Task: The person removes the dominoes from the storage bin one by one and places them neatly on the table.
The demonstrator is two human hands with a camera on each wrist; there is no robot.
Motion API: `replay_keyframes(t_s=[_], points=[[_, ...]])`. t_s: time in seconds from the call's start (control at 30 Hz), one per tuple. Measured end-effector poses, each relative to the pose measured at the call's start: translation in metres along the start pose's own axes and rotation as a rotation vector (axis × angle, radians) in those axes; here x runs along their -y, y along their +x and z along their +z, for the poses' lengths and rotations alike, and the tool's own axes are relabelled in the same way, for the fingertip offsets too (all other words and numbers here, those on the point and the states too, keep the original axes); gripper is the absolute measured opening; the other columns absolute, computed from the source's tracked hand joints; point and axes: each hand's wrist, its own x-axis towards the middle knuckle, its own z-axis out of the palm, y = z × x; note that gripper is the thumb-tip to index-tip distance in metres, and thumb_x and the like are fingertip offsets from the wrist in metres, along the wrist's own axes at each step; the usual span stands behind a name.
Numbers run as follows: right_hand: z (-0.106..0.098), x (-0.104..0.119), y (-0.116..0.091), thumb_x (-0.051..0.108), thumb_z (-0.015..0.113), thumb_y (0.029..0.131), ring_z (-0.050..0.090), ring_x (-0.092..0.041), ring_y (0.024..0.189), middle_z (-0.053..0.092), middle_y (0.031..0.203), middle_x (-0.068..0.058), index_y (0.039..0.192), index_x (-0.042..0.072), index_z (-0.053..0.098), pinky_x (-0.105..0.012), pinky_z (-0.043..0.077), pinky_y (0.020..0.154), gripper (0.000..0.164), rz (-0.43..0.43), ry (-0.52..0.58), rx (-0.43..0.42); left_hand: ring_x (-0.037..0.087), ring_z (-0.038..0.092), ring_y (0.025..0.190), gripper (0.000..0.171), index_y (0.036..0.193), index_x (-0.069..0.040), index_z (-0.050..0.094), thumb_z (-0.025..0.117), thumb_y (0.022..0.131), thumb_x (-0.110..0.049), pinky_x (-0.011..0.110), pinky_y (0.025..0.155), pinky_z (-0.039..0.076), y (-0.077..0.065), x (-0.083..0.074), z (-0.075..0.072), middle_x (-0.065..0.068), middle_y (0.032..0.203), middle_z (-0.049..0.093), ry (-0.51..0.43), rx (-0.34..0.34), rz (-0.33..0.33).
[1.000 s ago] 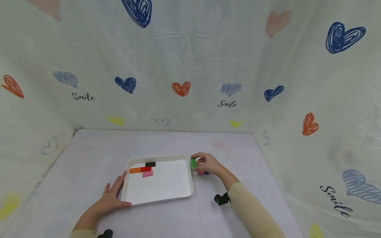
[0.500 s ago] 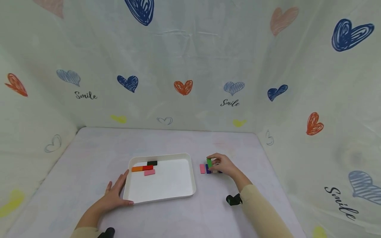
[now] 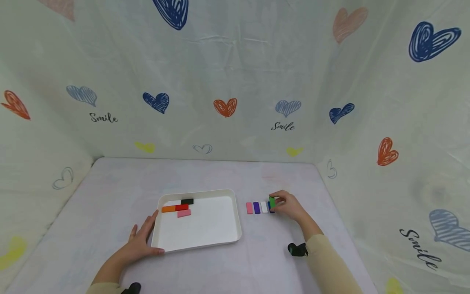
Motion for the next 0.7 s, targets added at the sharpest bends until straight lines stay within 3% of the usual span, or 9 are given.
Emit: replay_keyframes(t_s=[0.43,0.7], points=[[-0.012,-0.025,-0.005,0.002,0.083,0.073,0.057,-0.023,0.093,0.061,0.108,-0.008,0.120,0.006,0.068,-0.031,0.050,0.075,0.049,0.111,-0.025,-0.059,0.051,-0.003,0.142,0.132,0.155,-0.009,0.006,0.088,0.058,-0.044,0.061,0.107,-0.021,0.004,-0.004,-0.002,0.034,0.155,0.009,0.021,0.026,-0.031],[-0.009,-0.039,-0.003,0.004,0.084,0.072,0.051,-0.020,0.079,0.058,0.085,-0.005,0.119,0.008,0.069,-0.031,0.043,0.067,0.049,0.119,-0.038,-0.027,0.052,-0.001,0.141,0.132,0.156,-0.009,0.005,0.089,0.060,-0.043,0.063,0.107,-0.019,0.000,-0.002,-0.002,0.034,0.154,0.010,0.030,0.017,-0.012]])
